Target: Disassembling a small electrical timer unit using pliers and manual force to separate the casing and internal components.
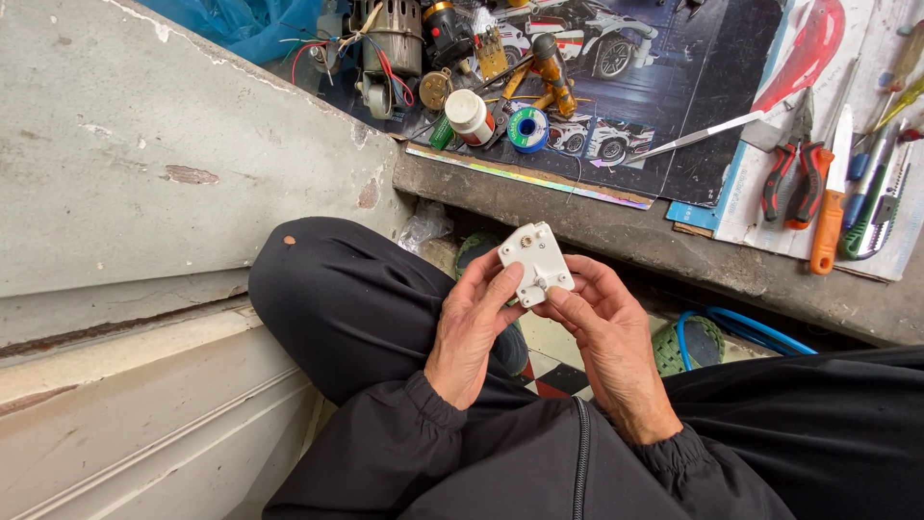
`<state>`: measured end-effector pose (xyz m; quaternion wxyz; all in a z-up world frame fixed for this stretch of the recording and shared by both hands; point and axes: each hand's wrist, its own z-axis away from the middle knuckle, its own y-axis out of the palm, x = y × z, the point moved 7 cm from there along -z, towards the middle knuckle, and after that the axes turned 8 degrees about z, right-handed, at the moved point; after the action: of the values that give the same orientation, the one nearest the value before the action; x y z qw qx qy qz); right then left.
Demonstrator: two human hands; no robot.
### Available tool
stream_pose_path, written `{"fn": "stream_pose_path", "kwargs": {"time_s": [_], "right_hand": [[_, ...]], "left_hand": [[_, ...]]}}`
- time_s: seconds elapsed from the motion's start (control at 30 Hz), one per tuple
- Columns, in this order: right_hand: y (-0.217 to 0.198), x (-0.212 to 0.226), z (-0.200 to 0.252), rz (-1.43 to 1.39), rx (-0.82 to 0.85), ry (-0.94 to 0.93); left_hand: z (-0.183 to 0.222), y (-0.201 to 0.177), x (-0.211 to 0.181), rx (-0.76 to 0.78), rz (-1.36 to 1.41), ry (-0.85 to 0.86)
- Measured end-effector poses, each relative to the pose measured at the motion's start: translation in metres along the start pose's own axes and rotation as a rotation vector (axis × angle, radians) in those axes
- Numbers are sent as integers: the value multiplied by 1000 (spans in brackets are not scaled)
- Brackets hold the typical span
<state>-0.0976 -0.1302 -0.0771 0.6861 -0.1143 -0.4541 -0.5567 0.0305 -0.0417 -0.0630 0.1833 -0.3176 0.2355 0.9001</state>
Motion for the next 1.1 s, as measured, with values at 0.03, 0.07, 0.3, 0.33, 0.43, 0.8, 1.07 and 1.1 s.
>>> {"fn": "stream_pose_path", "kwargs": {"time_s": [0.03, 0.07, 0.3, 0.33, 0.43, 0.8, 1.07, 1.1], "right_hand": [[-1, -2, -1, 0, 0, 5], [-3, -5, -3, -8, -13, 15], [-14, -17, -12, -34, -57, 108], [-16, -16, -13, -34, -60, 112], [-22, -17, -16, 29, -89, 156], [-49, -13, -33, 16, -162, 107], [-58, -20, -39, -43, -267, 121], [-57, -17, -38, -62, -289, 118]], "left_hand": [[-1, 1, 1, -4, 0, -3], [-3, 0, 2, -24, -17, 4], [-22, -4, 14, -61, -81, -10], [-24, -3, 16, -63, -81, -15], [-30, 0, 17, -72, -103, -26], [-44, 28, 28, 1, -154, -66], [-43, 35, 30, 15, -121, -110], [-42, 35, 28, 0, -95, -111]]}}
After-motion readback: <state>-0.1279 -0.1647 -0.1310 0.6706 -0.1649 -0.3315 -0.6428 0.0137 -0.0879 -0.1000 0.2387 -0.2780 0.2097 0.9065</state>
